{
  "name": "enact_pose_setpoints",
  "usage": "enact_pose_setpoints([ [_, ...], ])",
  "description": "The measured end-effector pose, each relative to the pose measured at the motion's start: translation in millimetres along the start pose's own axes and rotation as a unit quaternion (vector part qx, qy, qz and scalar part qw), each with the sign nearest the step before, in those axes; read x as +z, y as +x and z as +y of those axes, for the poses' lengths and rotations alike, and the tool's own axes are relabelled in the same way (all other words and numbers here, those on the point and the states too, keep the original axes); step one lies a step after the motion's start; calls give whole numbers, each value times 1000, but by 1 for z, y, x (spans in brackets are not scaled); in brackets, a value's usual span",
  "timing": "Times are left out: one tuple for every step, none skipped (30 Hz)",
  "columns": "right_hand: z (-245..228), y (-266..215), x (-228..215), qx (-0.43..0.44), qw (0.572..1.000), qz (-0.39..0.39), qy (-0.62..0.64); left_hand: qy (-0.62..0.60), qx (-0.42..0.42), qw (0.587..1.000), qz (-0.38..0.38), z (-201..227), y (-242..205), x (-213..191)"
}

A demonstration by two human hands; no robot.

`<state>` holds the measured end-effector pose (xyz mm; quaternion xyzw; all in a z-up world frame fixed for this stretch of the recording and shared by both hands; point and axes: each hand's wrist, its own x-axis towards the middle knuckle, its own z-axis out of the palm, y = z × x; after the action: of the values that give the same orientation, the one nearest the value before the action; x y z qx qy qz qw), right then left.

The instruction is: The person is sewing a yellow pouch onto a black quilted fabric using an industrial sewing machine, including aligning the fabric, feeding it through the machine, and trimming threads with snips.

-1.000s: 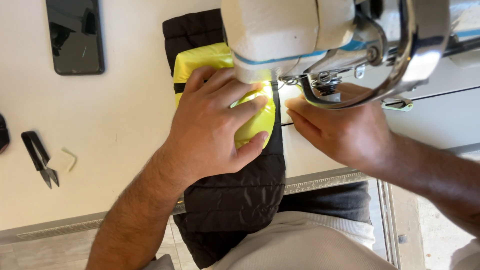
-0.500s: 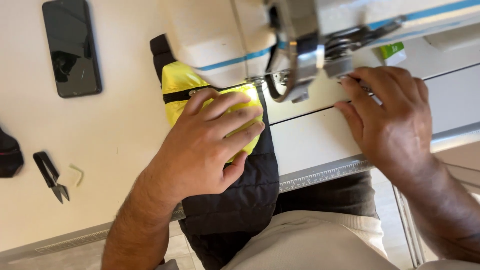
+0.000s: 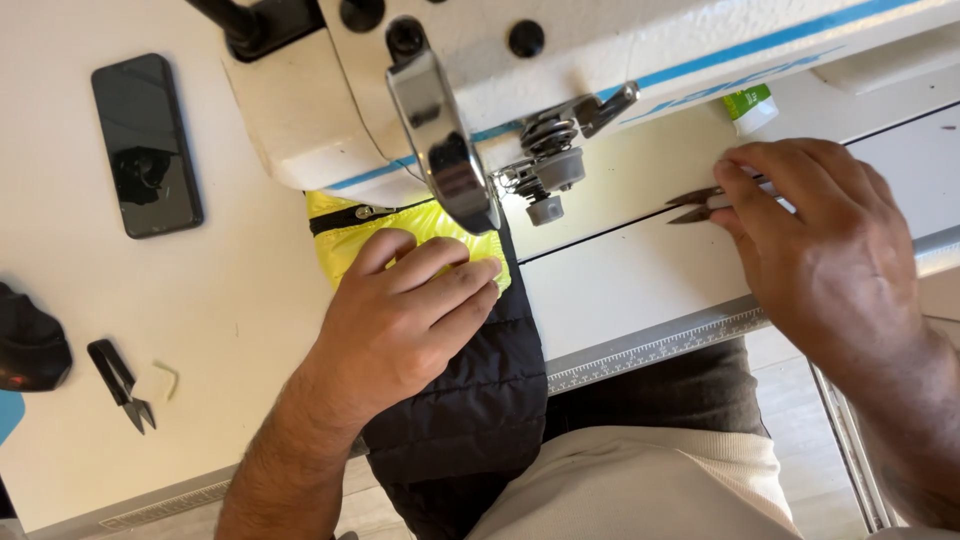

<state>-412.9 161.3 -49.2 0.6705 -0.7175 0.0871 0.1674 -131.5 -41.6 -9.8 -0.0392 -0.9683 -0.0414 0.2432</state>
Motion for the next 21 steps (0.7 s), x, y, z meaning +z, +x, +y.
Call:
enact_pose_setpoints([
  [4,-3,4,0,1000,-1,1,-1,-1,1000,0,0,0,1],
  [8,-5,7,-11,1000,7,6,-1,0,1000,4,1,0,3],
  [12,-8,9,-21,1000,17,10,0,3,1000,9,1,1,3],
  [13,-11,15,-21,1000,16,10,-1,3,1000,9,1,1,4],
  [15,-13,20,-20,999,29,11,3,3,1000,11,2,1,3],
  [16,-15,25,-18,999,43,11,7,3,1000,13,2,0,2],
  [14,-12,22,-22,999,45,11,11,1,1000,14,2,-1,1],
  [11,-9,19,-27,998,37,37,13,2,1000,16,1,-2,-2],
  [7,-5,16,-32,997,29,64,16,2,1000,17,1,-4,-4],
  [7,-3,14,-36,997,30,65,19,-1,1000,17,-1,-6,-7],
  [6,-3,12,-43,996,12,73,12,-4,1000,24,-1,-8,-8],
  [7,-2,10,-49,996,-6,81,4,-7,999,31,-2,-9,-9],
  [7,-1,9,-49,996,-6,79,3,-6,999,33,-3,-8,-10],
  [9,1,8,-58,996,-10,73,-8,-20,999,45,-4,-6,-11],
  [9,1,8,-68,995,-15,68,-20,-34,998,56,-4,-6,-11],
  [9,-1,9,-67,995,-16,68,-21,-34,998,57,-5,-7,-10],
  [8,-1,11,-71,996,-11,52,-25,-37,997,59,-6,-8,-10],
  [7,-2,14,-74,997,-6,35,-29,-41,997,62,-7,-10,-9],
  [2,-4,9,-75,996,-7,37,-30,-43,997,61,-8,-12,-10],
  [-3,-6,5,-52,998,-16,37,-31,-44,997,60,-9,-13,-10],
  [-6,-7,1,-29,999,-24,34,-32,-43,997,61,-12,-13,-9],
])
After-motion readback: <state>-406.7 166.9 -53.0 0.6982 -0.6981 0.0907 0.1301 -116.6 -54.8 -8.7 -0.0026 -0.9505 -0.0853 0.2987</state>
